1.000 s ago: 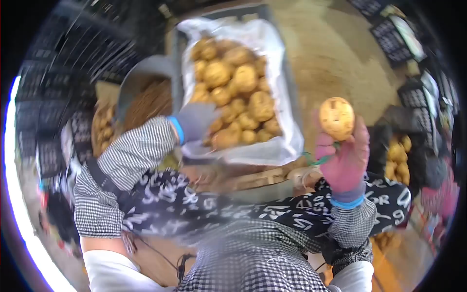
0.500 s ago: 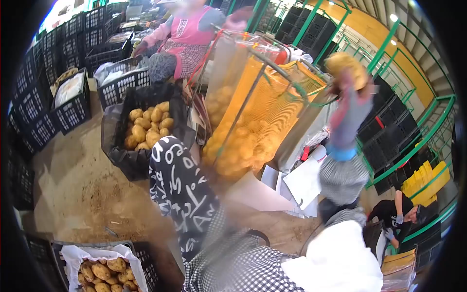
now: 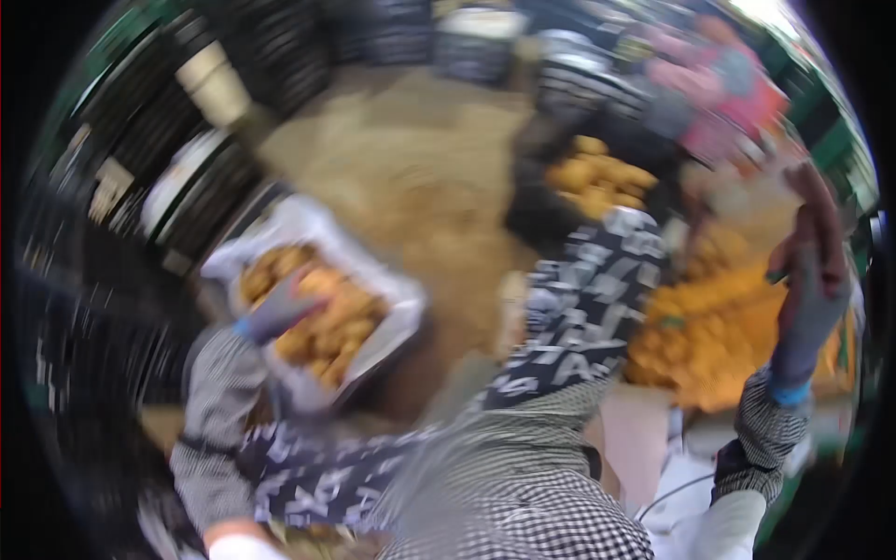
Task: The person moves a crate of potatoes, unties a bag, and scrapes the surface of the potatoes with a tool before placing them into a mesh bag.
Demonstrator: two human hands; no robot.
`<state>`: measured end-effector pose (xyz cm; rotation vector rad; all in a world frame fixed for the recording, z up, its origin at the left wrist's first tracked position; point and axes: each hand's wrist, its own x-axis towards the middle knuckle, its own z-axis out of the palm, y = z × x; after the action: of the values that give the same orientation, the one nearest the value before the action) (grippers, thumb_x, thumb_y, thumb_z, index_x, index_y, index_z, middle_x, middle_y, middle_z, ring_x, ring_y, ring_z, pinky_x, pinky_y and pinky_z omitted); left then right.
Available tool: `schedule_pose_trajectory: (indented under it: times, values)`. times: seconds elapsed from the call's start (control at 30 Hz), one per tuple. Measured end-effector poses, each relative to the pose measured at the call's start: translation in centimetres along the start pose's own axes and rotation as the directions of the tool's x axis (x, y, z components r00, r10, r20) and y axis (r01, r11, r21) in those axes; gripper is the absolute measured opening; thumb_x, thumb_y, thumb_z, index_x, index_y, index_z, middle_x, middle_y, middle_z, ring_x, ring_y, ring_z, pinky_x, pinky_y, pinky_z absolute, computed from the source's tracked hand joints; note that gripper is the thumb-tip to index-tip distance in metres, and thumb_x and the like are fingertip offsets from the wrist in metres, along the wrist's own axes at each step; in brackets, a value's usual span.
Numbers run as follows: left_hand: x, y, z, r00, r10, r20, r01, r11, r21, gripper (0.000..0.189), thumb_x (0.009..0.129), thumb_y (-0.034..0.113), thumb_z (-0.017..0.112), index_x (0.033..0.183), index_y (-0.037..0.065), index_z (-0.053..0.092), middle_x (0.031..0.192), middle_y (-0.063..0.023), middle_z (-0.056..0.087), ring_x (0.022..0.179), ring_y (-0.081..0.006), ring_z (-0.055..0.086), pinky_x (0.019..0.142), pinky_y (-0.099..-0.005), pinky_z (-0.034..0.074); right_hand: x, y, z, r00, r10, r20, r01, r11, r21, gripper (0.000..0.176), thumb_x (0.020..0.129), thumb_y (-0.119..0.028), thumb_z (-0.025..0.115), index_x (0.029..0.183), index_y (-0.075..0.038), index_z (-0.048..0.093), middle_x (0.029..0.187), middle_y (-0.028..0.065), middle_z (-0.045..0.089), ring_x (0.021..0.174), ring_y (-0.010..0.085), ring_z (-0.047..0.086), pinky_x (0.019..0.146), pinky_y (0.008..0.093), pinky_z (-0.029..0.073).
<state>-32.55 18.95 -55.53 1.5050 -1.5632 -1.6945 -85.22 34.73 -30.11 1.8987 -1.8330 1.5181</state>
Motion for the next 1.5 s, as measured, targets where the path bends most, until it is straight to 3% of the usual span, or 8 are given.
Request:
schedule_pose_trajectory:
  times: [0.23, 0.4, 0.53, 0.77, 1.03, 1.23, 1.33, 1.5]
  values:
    - [-0.2, 2.0, 4.8, 0.925, 0.205, -0.321, -0.353, 0.779, -0.518, 0.071, 0.085, 0.022, 0.075, 0.141, 0.005, 0.035, 0.126, -0.0088, 0.053, 0.111, -0.0162, 0.057, 0.093, -0.0298, 0.050, -5.6, 0.1, 31.5, 0.488, -0.200, 0.850, -0.056, 0.964, 0.259, 0.058, 0.082, -0.023, 0.075, 0.131, -0.001, 0.054, 0.121, 0.0121, 0.063, 0.106, 0.0201, 0.062, 0.091, 0.0306, 0.048]
    - [-2.9, 1.8, 10.3, 0.947, 0.109, -0.303, -0.304, 0.615, -0.728, 0.071, 0.090, 0.026, 0.070, 0.144, 0.006, 0.029, 0.132, -0.0106, 0.050, 0.121, -0.0196, 0.053, 0.100, -0.0369, 0.047, -11.9, -1.6, 35.5, 0.387, -0.336, 0.859, -0.369, 0.797, 0.478, 0.088, 0.083, -0.039, 0.075, 0.144, 0.006, 0.031, 0.136, 0.0226, 0.051, 0.125, 0.0303, 0.051, 0.102, 0.0368, 0.041]
    - [-2.0, 0.6, 11.7, 0.976, 0.163, -0.143, -0.197, 0.390, -0.900, 0.059, 0.099, 0.034, 0.054, 0.145, 0.006, 0.031, 0.140, -0.0099, 0.045, 0.128, -0.0220, 0.048, 0.110, -0.0415, 0.039, -11.9, -0.3, 36.9, 0.485, -0.448, 0.751, -0.108, 0.822, 0.560, 0.073, 0.092, -0.041, 0.063, 0.143, 0.003, 0.036, 0.133, 0.0235, 0.053, 0.119, 0.0291, 0.056, 0.098, 0.0349, 0.044]
    - [-0.4, -0.1, 12.4, 0.983, 0.179, -0.041, -0.071, 0.164, -0.984, 0.060, 0.100, 0.040, 0.049, 0.147, 0.006, 0.031, 0.143, -0.0116, 0.045, 0.129, -0.0243, 0.049, 0.100, -0.0379, 0.052, -10.8, 0.6, 37.9, 0.197, -0.128, 0.972, -0.736, 0.636, 0.232, 0.058, 0.096, -0.034, 0.058, 0.138, 0.003, 0.045, 0.125, 0.0212, 0.057, 0.109, 0.0238, 0.060, 0.092, 0.0317, 0.048]
    - [0.3, -3.5, 11.4, 0.947, 0.310, -0.080, -0.074, -0.029, -0.997, 0.060, 0.099, 0.049, 0.046, 0.143, 0.010, 0.039, 0.141, -0.0068, 0.048, 0.130, -0.0209, 0.047, 0.106, -0.0397, 0.042, -9.7, -0.8, 37.6, 0.243, -0.258, 0.935, -0.430, 0.835, 0.342, 0.071, 0.085, -0.028, 0.074, 0.141, 0.001, 0.041, 0.126, 0.0165, 0.056, 0.095, 0.0167, 0.063, 0.084, 0.0278, 0.050]
    - [-0.5, -2.5, 11.7, 0.996, 0.084, -0.033, -0.047, 0.182, -0.982, 0.058, 0.098, 0.050, 0.047, 0.141, 0.012, 0.042, 0.137, -0.0047, 0.052, 0.122, -0.0193, 0.053, 0.098, -0.0370, 0.047, -11.3, -0.1, 38.2, 0.079, -0.202, 0.976, -0.915, 0.375, 0.151, 0.068, 0.084, -0.022, 0.073, 0.140, 0.002, 0.043, 0.134, 0.0182, 0.052, 0.126, 0.0195, 0.047, 0.101, 0.0295, 0.042]
    - [-0.5, -3.2, 11.4, 0.997, 0.071, 0.039, 0.025, 0.189, -0.982, 0.056, 0.097, 0.051, 0.049, 0.138, 0.013, 0.045, 0.133, -0.0035, 0.054, 0.118, -0.0184, 0.055, 0.095, -0.0359, 0.048, -11.0, 0.4, 39.0, 0.335, -0.470, 0.816, -0.345, 0.745, 0.571, 0.063, 0.085, -0.020, 0.072, 0.139, 0.000, 0.045, 0.123, 0.0147, 0.059, 0.106, 0.0150, 0.059, 0.087, 0.0270, 0.050]
    - [-0.4, -1.8, 12.0, 0.975, -0.222, -0.019, 0.050, 0.300, -0.953, 0.057, 0.096, 0.052, 0.051, 0.133, 0.010, 0.048, 0.121, -0.0057, 0.062, 0.101, -0.0148, 0.065, 0.071, -0.0273, 0.058, -10.5, -0.3, 38.1, -0.014, -0.172, 0.985, -0.651, 0.749, 0.121, 0.062, 0.085, -0.023, 0.073, 0.139, -0.004, 0.048, 0.094, 0.0073, 0.066, 0.063, 0.0078, 0.059, 0.057, 0.0236, 0.049]
